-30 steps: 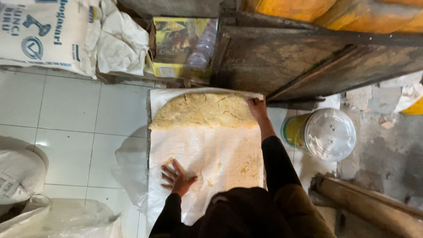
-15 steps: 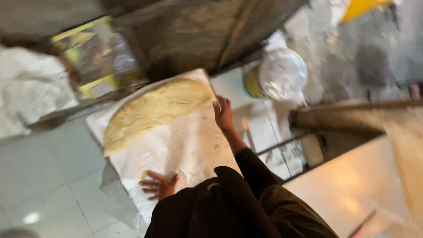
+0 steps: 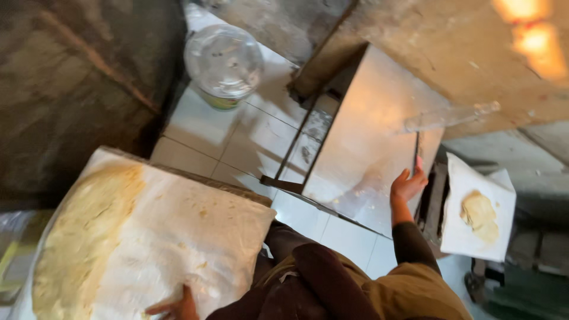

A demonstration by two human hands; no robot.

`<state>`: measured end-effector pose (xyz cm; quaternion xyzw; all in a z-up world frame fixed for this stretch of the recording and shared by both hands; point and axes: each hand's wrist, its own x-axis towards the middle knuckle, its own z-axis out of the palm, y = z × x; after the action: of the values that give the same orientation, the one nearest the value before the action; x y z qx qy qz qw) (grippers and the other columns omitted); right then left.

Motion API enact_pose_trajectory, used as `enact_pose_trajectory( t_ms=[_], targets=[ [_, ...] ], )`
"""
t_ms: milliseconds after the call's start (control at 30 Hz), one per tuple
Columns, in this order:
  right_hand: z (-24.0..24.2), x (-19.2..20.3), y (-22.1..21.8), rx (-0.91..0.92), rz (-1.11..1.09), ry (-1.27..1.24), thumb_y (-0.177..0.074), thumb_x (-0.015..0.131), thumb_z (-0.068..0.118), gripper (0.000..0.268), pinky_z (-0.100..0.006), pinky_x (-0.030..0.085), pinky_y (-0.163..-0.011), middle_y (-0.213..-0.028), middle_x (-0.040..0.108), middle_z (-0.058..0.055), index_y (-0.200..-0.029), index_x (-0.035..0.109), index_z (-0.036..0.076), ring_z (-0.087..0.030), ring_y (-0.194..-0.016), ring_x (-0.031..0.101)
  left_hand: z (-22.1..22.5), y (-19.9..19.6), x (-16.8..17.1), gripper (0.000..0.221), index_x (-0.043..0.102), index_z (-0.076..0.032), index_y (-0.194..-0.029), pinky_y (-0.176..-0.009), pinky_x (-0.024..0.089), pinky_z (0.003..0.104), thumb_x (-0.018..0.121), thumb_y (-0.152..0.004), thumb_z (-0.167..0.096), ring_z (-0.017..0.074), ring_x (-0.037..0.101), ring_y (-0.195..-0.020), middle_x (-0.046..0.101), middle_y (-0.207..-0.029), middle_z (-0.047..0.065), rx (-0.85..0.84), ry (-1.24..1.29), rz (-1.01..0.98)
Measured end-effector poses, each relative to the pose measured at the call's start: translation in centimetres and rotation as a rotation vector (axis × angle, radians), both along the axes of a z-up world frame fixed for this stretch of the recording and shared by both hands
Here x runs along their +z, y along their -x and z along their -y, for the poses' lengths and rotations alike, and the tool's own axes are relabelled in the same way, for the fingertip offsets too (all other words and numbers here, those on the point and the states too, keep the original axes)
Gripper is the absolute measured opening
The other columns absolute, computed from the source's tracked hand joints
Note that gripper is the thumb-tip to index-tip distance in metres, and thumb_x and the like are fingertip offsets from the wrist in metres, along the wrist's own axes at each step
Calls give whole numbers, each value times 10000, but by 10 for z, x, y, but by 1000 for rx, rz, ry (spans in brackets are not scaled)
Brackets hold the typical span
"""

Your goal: The person flattens a piece of dough on a metal surface using a clear cylindrical tool and then cuts a larger portion of dough into slices using a knife.

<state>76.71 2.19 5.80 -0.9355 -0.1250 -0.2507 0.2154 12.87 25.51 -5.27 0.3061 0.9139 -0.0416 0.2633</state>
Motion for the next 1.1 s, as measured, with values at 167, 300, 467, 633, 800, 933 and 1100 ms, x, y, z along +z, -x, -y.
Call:
enact_pose_trajectory(
  t_ms=[167,300,467,633,800,933,1100],
  targets=[
    [57,-24,-85,-256,-350,259,-918,693,328,636,-558,416,-1030,-1456,456,-266,-1454,510,40,-468,-1289,460,2,-24,2,1376,-139,-264,-1687,-1096,146,874,566,-703,-918,631,-33,-1542,-158,-1691,343,33,7,-98],
    [46,-28,-120,120,-408,228,-958,660,379,579,-485,420,-1107,-1427,598,-241,-1419,601,35,-432,-1321,559,42,-30,-6,1321,-103,-274,-1692,-1113,139,867,519,-729,-931,612,-14,-1550,-123,-1699,340,265,-38,-162],
    [57,-30,-114,-81,-361,783,-857,683,472,565,-649,481,-874,-1264,600,-270,-1291,667,111,-509,-1151,579,38,-27,-57,1258,-59,-287,-1699,-1135,131,859,459,-762,-947,588,10,-1559,-80,-1708,335,358,-57,-227],
    [-20,-43,-44,84,-404,838,-888,641,388,524,-620,493,-817,-1179,631,-262,-1326,629,101,-488,-1055,607,30,-2,-53,1384,-107,-319,-1647,-1137,99,827,563,-609,-943,518,-30,-1566,-109,-1695,292,615,-77,-33],
    [-115,-47,76,158,-576,863,-919,600,305,491,-590,505,-760,-1095,663,-253,-1361,590,91,-468,-960,634,12,27,-33,1716,-205,-224,-1628,-1188,34,723,798,-415,-908,638,-140,-1490,-191,-1626,395,673,26,120],
    [-49,-67,116,306,-731,849,-943,567,238,471,-567,515,-714,-1028,688,-246,-1388,559,83,-451,-883,656,9,31,-40,1765,-246,-152,-1606,-1188,-28,717,868,-415,-827,639,-204,-1466,-257,-1586,420,709,45,182],
    [-158,-82,218,985,-888,524,-1071,470,226,258,-558,502,-628,-812,699,-279,-1226,551,36,-439,-673,666,4,35,-53,1772,-245,-143,-1611,-1190,-24,723,862,-402,-817,653,-196,-1465,-245,-1587,442,715,85,168]
  ],
)
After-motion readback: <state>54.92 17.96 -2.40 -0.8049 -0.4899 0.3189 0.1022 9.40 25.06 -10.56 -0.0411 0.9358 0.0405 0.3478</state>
